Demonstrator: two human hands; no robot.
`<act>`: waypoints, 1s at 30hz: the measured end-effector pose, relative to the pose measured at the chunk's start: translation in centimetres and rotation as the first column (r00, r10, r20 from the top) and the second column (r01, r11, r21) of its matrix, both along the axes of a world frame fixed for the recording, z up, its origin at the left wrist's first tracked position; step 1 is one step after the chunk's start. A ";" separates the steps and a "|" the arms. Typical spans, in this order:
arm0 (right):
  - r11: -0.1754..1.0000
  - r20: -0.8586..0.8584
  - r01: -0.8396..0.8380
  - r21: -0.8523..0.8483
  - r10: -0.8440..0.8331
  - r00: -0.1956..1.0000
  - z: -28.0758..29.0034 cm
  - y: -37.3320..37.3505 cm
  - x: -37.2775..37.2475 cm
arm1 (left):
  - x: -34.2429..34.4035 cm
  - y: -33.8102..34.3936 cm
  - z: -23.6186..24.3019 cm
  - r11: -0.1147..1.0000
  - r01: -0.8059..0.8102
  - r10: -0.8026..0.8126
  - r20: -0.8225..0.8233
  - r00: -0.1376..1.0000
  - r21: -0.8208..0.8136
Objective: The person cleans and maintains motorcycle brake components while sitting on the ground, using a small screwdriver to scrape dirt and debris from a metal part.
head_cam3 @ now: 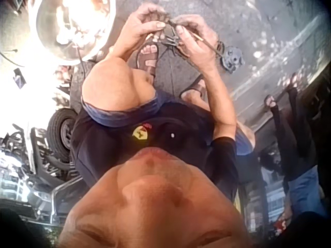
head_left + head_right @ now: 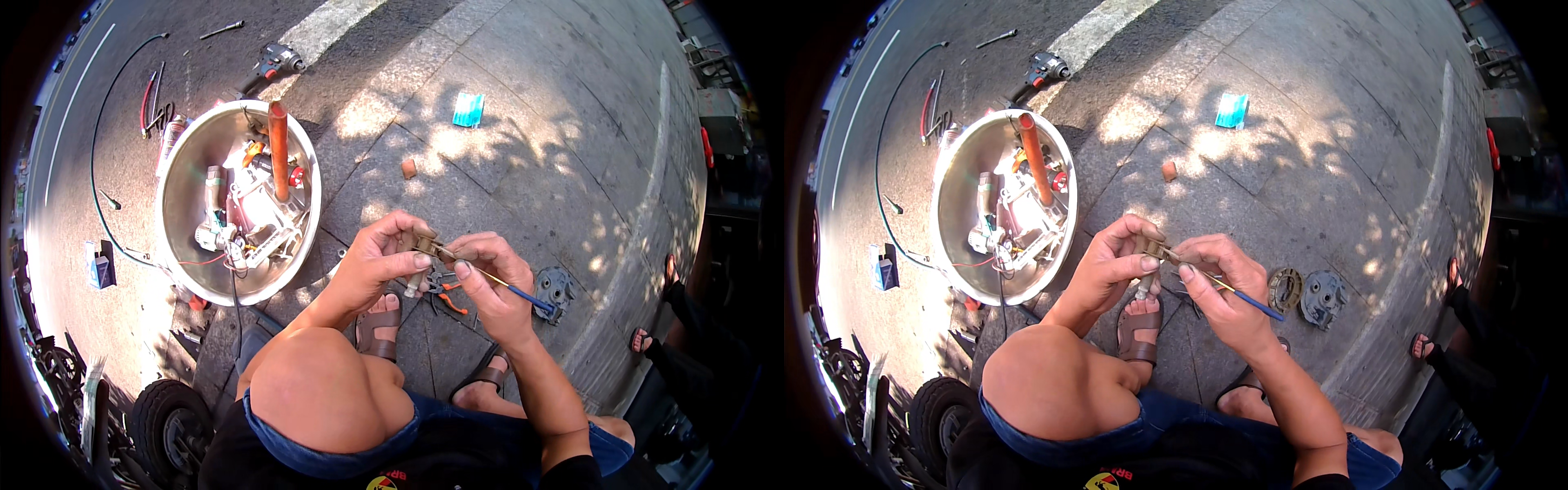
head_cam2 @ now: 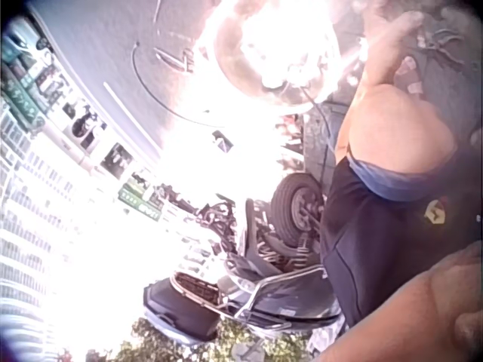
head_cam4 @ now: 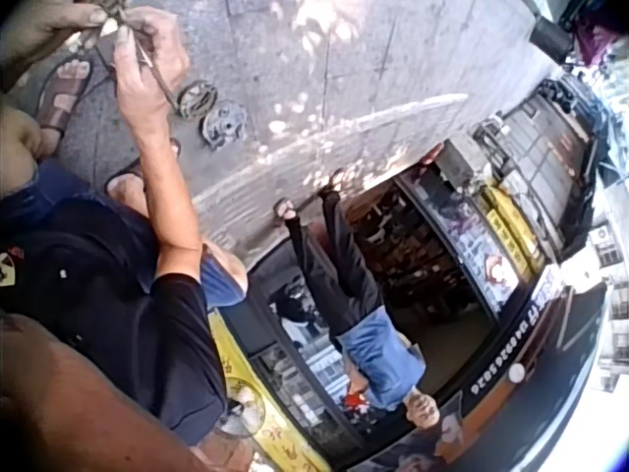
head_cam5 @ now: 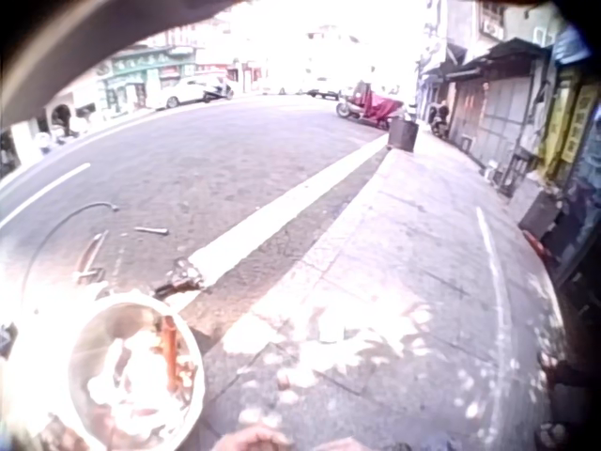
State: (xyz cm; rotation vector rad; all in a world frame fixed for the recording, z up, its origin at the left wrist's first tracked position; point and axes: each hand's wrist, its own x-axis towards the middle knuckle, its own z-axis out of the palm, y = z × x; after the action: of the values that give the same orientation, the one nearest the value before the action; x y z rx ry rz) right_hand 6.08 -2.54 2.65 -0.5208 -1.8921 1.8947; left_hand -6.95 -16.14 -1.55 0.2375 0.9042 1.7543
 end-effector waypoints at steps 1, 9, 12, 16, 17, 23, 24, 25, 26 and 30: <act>0.998 0.002 -0.063 0.028 0.063 0.998 0.0 0.2 0.2 | 0.1 0.0 -0.1 0.999 -0.007 0.004 0.064 0.998 0.038; 0.999 0.003 0.015 0.043 -0.015 1.000 0.7 -0.6 -0.7 | -0.2 -0.2 -0.1 0.996 0.026 -0.040 0.156 0.987 0.090; 0.997 0.000 0.023 0.072 -0.023 1.000 0.4 -0.4 -0.5 | 0.1 -0.1 -0.2 0.998 0.011 -0.020 0.155 0.988 0.058; 0.969 0.009 -0.100 0.226 0.101 0.995 0.6 0.9 -0.3 | 0.3 -0.1 -0.5 0.997 0.039 -0.050 0.172 0.984 0.065; 0.958 0.028 -0.127 0.256 0.125 0.992 0.6 1.1 -0.3 | 0.2 -0.1 -0.5 0.997 0.043 -0.053 0.171 0.984 0.064; 0.965 0.045 -0.001 0.263 -0.011 0.999 0.7 0.1 -0.6 | 0.2 0.0 -0.7 0.998 0.034 -0.042 0.152 0.987 0.054; 0.966 0.044 0.000 0.260 -0.012 0.999 0.8 0.3 -0.6 | 0.3 0.1 -0.7 0.998 0.030 -0.039 0.152 0.988 0.061; 0.954 0.028 -0.035 0.296 0.028 0.999 0.8 0.7 -0.5 | 0.3 0.0 -0.8 0.997 0.027 -0.037 0.151 0.988 0.067; 0.941 0.013 -0.068 0.333 0.067 0.998 0.8 0.9 -0.4 | 0.3 0.0 -0.9 0.998 0.029 -0.038 0.150 0.988 0.063; 0.916 0.017 -0.075 0.395 0.074 0.997 0.9 0.7 -0.2 | 0.3 -0.1 -1.1 0.996 0.056 -0.067 0.168 0.984 0.070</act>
State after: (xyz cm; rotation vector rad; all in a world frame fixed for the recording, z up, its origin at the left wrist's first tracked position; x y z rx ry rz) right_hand 5.85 -1.85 3.60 -0.3223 -2.2459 1.4885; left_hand -6.68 -16.19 -2.66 0.1533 0.7103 1.7199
